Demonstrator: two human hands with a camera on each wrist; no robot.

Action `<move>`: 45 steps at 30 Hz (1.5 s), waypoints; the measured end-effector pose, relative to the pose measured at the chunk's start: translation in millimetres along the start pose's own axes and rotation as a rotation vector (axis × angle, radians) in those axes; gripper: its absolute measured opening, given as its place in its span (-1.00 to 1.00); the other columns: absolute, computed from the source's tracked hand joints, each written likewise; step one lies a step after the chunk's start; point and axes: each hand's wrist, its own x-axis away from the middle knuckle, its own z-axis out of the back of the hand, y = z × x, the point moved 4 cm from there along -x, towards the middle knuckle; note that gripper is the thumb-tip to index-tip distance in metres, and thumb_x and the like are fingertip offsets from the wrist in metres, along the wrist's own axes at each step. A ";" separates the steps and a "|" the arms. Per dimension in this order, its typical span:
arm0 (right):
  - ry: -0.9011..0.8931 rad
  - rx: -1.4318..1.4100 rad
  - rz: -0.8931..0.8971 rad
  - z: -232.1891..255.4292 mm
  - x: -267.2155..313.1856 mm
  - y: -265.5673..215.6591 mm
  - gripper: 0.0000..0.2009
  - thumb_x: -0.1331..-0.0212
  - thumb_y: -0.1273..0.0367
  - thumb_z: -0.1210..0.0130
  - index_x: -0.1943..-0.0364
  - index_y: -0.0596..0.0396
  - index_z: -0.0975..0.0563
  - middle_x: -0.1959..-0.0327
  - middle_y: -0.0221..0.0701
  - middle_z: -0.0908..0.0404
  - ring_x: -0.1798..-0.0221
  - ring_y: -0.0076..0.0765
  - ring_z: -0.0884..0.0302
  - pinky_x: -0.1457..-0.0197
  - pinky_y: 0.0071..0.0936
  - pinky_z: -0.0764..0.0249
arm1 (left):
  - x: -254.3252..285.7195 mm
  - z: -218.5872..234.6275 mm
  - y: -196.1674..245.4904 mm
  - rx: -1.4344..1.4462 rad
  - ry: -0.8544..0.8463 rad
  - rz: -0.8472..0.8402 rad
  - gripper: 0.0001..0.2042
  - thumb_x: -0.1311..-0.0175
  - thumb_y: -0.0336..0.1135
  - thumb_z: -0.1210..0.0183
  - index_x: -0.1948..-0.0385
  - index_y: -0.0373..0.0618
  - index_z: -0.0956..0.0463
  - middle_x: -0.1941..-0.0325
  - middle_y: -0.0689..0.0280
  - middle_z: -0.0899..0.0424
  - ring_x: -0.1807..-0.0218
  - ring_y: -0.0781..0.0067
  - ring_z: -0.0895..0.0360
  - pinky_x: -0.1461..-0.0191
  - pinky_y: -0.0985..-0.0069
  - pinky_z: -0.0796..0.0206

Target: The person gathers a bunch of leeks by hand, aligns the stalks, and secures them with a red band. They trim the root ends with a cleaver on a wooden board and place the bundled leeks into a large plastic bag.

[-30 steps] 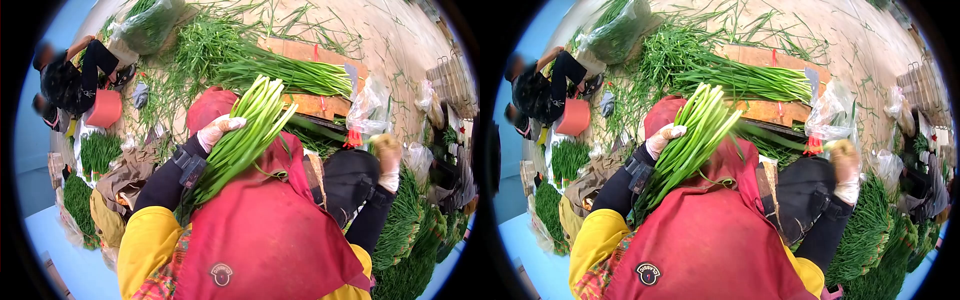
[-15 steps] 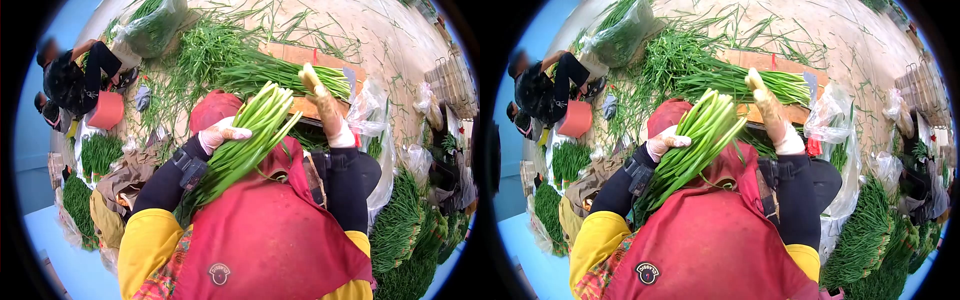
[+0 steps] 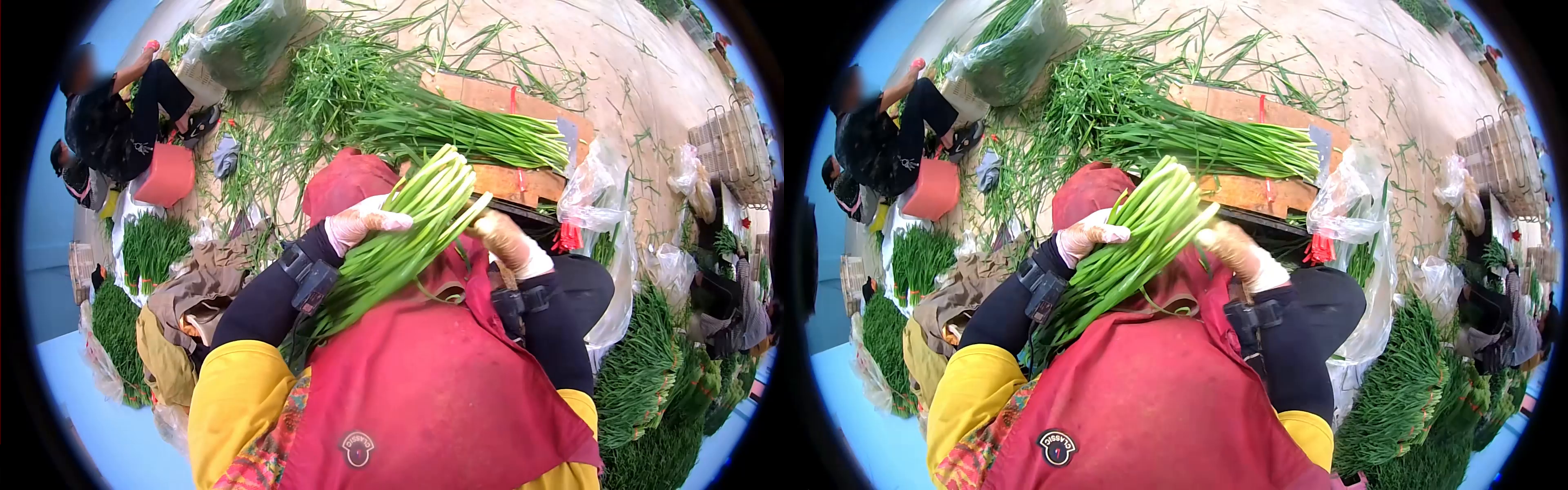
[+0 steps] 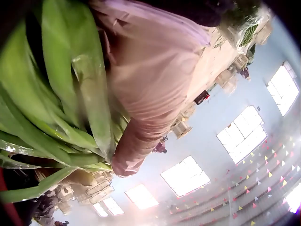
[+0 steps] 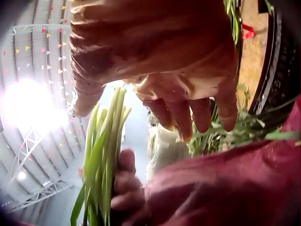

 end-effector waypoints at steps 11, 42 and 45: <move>0.147 -0.685 0.311 -31.0 -24.4 -39.5 -0.36 -0.10 0.32 -0.16 -0.26 0.20 -0.19 -0.01 -0.13 -0.50 -0.05 -0.16 -0.48 -0.15 -0.23 -0.41 | -24.6 -7.4 -8.3 -0.328 0.105 -0.058 -0.57 -0.30 -0.09 -0.05 -0.08 -0.19 -0.35 -0.03 0.30 -0.52 0.02 0.53 -0.47 -0.07 0.54 -0.30; 0.434 -0.524 0.547 -7.4 15.7 -48.3 -0.51 -0.18 0.41 -0.03 -0.22 0.09 -0.26 0.28 -0.24 -0.56 0.23 -0.32 -0.54 0.09 -0.31 -0.53 | 6.9 -81.3 34.4 -1.724 0.102 -0.867 -0.80 0.09 -0.42 -0.34 0.36 -0.07 -0.59 0.40 0.26 -0.60 0.38 0.21 -0.55 0.35 0.40 -0.38; 0.468 -0.453 0.555 -6.4 11.9 -45.2 -0.52 -0.18 0.42 -0.01 -0.23 0.10 -0.26 0.29 -0.26 -0.55 0.24 -0.34 -0.54 0.10 -0.34 -0.52 | 6.2 -90.4 44.9 -1.648 0.109 -0.815 -0.91 0.01 -0.44 -0.31 0.45 -0.09 -0.61 0.40 0.24 -0.60 0.37 0.32 -0.56 0.34 0.47 -0.38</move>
